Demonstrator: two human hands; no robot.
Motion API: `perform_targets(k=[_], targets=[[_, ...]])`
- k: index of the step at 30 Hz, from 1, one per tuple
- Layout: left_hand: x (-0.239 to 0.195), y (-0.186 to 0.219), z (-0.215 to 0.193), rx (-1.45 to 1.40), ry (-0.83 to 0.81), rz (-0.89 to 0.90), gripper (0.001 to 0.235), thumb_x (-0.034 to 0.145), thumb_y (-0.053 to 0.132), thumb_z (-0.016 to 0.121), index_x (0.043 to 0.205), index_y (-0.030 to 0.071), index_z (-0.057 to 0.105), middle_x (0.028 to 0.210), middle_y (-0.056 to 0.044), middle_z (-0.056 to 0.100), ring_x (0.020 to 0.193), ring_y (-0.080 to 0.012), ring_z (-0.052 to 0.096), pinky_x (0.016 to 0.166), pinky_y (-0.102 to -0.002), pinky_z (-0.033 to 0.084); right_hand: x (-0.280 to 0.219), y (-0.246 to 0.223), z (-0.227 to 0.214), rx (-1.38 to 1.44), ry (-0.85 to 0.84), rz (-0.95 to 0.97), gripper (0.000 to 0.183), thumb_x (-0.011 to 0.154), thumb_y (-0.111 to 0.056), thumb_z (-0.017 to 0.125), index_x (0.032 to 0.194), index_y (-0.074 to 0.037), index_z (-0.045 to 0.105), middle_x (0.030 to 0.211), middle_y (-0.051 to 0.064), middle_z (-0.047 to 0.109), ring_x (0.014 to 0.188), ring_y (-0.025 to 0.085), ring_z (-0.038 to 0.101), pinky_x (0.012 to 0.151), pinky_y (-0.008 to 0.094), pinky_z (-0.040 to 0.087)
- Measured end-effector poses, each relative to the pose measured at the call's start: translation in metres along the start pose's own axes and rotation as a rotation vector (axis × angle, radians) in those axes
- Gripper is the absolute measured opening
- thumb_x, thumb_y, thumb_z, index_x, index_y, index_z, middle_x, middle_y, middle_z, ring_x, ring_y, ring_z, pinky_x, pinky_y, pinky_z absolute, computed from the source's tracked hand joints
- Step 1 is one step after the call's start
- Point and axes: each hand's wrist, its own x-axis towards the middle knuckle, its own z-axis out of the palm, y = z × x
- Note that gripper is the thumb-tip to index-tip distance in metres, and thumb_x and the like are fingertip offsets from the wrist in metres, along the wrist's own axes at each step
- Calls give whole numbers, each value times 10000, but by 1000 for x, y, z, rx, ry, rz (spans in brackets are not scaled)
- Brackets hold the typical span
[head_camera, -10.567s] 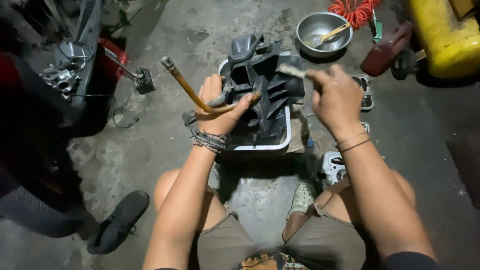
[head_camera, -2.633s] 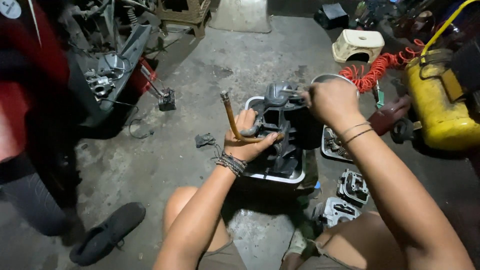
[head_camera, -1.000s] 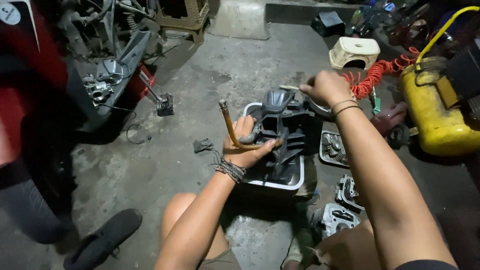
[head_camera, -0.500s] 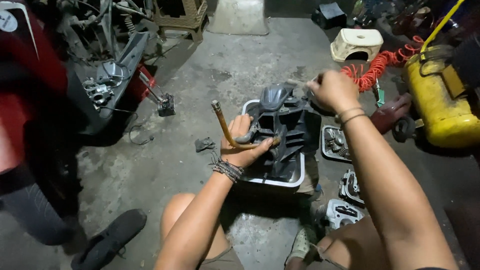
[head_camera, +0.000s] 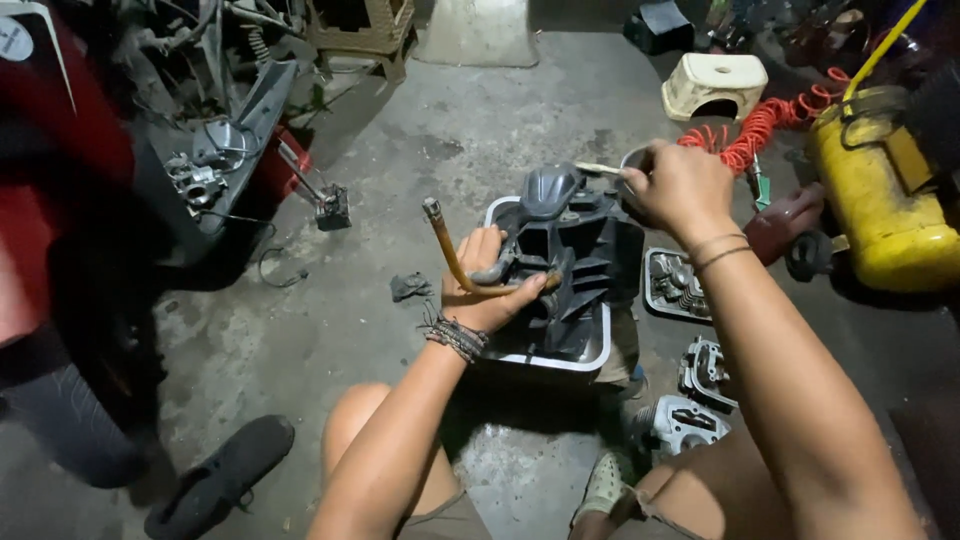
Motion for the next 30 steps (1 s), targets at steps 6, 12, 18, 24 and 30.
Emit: perform_targets(k=[6, 12, 18, 24, 30], targets=[[-2, 4, -2, 10, 7, -2, 645, 777, 593, 766, 1127, 94, 556, 995, -89, 578, 945, -322, 674, 877, -404, 553, -14, -15, -3, 39, 16, -122, 240, 972, -417, 681, 1028, -195, 753, 858, 63, 776, 935, 374, 741, 807, 511, 562], [-3, 3, -4, -3, -7, 1, 662, 770, 616, 753, 1126, 97, 550, 984, -92, 564, 914, -334, 669, 876, -417, 547, -32, -54, -28, 359, -232, -148, 329, 929, -361, 682, 1032, -56, 748, 996, 265, 762, 1068, 524, 673, 891, 618, 503], [-3, 0, 0, -18, -12, -27, 663, 780, 627, 736, 1129, 92, 555, 957, -94, 555, 875, -343, 662, 830, -432, 550, 6, -72, -38, 57, -186, -204, 362, 905, -497, 695, 1041, -175, 790, 992, 202, 778, 1058, 455, 709, 890, 573, 548], [-3, 4, -5, -6, -1, -20, 688, 755, 634, 753, 1139, 100, 550, 969, -103, 566, 889, -351, 669, 823, -438, 562, 62, -65, 0, -266, 109, -190, 249, 907, -370, 645, 898, -183, 809, 748, 149, 755, 800, 385, 769, 701, 491, 612], [-2, 1, 3, -30, 18, -49, 699, 774, 637, 732, 1173, 97, 541, 1037, -124, 588, 942, -358, 672, 850, -449, 565, 75, -68, 34, -210, 62, -135, 297, 932, -313, 589, 896, -121, 813, 786, 162, 772, 820, 390, 777, 710, 522, 608]])
